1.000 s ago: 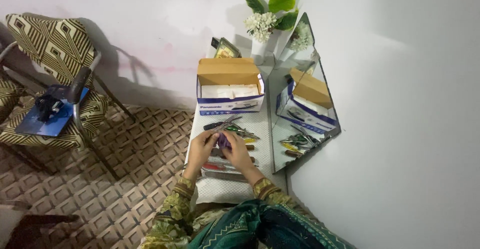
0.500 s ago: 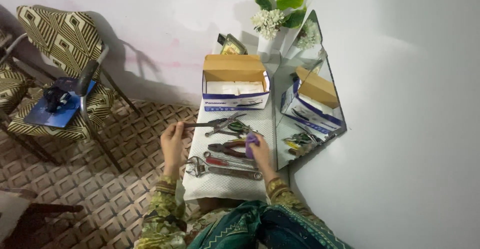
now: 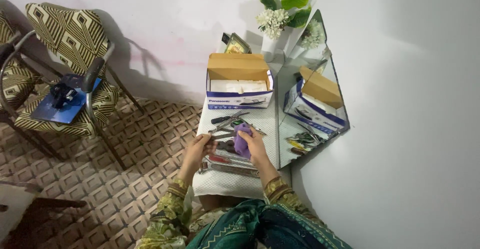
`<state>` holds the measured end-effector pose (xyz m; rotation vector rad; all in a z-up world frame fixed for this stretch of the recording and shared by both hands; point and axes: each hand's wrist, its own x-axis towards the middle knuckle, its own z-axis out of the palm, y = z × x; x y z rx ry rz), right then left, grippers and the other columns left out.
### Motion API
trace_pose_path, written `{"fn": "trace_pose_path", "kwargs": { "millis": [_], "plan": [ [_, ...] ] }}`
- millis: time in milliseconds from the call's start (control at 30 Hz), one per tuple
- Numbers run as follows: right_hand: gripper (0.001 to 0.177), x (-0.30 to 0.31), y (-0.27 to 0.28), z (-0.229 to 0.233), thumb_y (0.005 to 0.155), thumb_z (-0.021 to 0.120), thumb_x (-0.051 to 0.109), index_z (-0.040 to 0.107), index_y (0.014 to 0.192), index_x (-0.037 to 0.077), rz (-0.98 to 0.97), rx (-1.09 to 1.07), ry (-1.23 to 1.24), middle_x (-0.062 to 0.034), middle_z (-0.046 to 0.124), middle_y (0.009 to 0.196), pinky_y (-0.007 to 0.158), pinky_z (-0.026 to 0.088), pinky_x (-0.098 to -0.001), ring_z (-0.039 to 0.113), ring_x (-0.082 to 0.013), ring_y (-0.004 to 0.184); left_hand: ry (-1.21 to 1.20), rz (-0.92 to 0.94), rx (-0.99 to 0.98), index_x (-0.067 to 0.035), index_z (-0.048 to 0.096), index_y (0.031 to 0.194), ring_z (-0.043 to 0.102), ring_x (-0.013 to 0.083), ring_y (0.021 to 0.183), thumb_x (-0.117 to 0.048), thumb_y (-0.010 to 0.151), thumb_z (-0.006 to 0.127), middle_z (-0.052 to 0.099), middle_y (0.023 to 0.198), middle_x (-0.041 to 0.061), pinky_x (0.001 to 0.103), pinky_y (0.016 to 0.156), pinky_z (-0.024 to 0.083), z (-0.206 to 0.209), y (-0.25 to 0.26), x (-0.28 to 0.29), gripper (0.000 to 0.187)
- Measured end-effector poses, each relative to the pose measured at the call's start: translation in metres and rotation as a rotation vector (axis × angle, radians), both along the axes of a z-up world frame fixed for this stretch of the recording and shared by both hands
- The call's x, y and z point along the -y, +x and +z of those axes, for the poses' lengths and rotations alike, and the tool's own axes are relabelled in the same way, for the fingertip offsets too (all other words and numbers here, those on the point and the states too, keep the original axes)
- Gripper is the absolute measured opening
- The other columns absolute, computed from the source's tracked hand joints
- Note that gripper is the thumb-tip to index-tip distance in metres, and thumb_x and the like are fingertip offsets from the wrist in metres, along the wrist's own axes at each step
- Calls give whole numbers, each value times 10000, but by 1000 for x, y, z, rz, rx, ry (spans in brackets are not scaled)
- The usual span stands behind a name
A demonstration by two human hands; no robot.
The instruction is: Organizing and cleaning various hand tools including wrenches and pliers on a table.
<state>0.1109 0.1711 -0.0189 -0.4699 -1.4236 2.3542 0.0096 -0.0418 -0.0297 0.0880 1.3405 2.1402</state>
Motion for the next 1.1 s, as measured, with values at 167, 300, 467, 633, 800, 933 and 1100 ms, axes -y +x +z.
{"fn": "trace_pose_path", "kwargs": {
  "millis": [167,300,467,633,800,933,1100],
  "plan": [
    [341,12,14,40,951,689,151,610,1252,12,145,36,144,-65,708,1011,740,591,-328,726,-189,842,-378,-224,-153,-49,710,873,486,113,472,-498,1044,499,591,592,8,262,456,364,36,13,12,524],
    [369,16,13,43,992,676,183,611,1315,20,84,-5,276,-62,691,1040,760,567,-308,670,-142,881,-497,-315,-204,-92,696,739,331,91,411,-557,1030,480,467,503,-40,270,405,234,47,23,5,590],
    [376,9,13,47,981,665,228,628,1301,35,-125,-11,387,-69,690,1037,727,587,-302,666,-147,854,-349,-265,-130,-88,610,654,282,73,425,-536,1028,552,400,499,-69,272,419,200,22,18,-6,586],
    [338,-40,10,14,949,656,114,657,1271,12,-187,-101,634,-97,626,1133,831,545,-314,640,-191,968,-375,-130,-161,-63,642,659,329,72,447,-501,1014,586,451,524,-56,272,438,232,4,9,-8,566],
    [296,-30,20,50,852,666,68,742,1136,34,-151,-46,1023,-111,563,1171,879,526,-344,630,-237,1017,-421,-46,-291,-19,648,633,392,88,475,-514,1018,574,483,527,-24,285,465,291,-13,0,-11,632],
    [280,-6,28,76,850,675,124,762,1116,148,-63,124,1166,-89,553,1152,843,554,-369,644,-265,964,-600,-50,-472,-4,670,668,491,139,515,-531,1022,554,536,542,29,325,516,392,7,11,-14,645],
    [289,13,26,78,865,700,128,750,1147,166,-58,216,1390,-84,602,1091,873,554,-404,627,-296,1040,-820,-82,-642,-26,719,732,615,244,534,-553,1024,490,617,565,122,378,568,463,27,28,-25,644]
  ]
}}
